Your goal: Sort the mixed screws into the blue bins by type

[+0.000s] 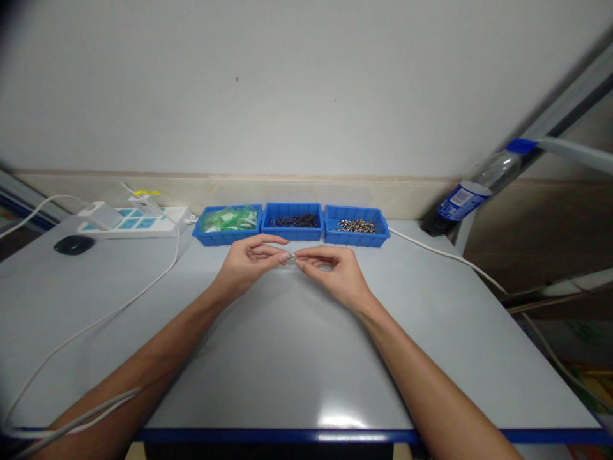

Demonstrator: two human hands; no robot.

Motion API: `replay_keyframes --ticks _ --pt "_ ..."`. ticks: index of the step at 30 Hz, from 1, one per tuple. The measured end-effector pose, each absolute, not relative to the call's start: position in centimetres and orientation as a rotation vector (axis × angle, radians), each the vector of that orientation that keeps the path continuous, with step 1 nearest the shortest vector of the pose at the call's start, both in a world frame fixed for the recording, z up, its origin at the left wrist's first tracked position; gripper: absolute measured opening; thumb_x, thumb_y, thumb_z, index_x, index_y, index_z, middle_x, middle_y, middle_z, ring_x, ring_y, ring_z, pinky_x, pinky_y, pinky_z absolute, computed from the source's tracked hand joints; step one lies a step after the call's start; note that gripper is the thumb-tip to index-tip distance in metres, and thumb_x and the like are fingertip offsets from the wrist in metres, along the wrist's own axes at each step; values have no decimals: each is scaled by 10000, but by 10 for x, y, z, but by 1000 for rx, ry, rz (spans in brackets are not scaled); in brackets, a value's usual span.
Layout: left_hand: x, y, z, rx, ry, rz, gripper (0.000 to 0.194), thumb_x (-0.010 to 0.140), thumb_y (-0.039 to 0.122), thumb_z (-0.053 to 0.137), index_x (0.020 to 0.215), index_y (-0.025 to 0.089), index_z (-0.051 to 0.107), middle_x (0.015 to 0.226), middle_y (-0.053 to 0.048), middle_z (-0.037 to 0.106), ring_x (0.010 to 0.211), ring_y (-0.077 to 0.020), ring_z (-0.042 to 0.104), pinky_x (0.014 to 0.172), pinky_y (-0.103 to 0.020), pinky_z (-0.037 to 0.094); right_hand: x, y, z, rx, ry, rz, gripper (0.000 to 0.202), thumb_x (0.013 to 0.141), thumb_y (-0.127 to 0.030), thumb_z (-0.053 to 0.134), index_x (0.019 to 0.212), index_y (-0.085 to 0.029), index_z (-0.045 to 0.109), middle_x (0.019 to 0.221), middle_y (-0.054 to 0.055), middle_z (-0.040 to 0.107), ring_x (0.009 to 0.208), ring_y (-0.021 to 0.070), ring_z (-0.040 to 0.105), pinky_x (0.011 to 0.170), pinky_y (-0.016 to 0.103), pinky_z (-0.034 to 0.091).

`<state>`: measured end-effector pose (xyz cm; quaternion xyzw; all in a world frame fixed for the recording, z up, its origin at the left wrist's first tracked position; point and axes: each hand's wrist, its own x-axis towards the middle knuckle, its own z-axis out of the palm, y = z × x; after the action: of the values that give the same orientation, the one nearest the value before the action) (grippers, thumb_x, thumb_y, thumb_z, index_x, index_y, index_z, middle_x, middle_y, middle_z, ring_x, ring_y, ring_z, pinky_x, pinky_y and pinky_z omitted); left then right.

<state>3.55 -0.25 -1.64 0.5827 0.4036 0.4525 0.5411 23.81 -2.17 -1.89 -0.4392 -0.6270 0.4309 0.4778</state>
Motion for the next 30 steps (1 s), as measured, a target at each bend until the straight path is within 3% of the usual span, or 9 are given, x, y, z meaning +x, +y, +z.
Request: replay_keyframes --ticks 15,30 --pt "39 -5 -18 1393 921 1052 385 738 412 819 971 138 682 726 -54 764 739 -195 746 752 -295 591 234 -22 -14 -1021 -1341 1276 223 627 -348 896 777 -208 808 779 59 791 689 200 740 713 332 611" --pt "41 -9 -14 1365 860 1053 376 717 371 843 959 139 673 811 -70 782 809 -207 758 801 -302 593 238 -22 -19 -930 -1376 1350 144 740 -317 836 842 -218 815 800 55 787 677 169 714 682 293 574"
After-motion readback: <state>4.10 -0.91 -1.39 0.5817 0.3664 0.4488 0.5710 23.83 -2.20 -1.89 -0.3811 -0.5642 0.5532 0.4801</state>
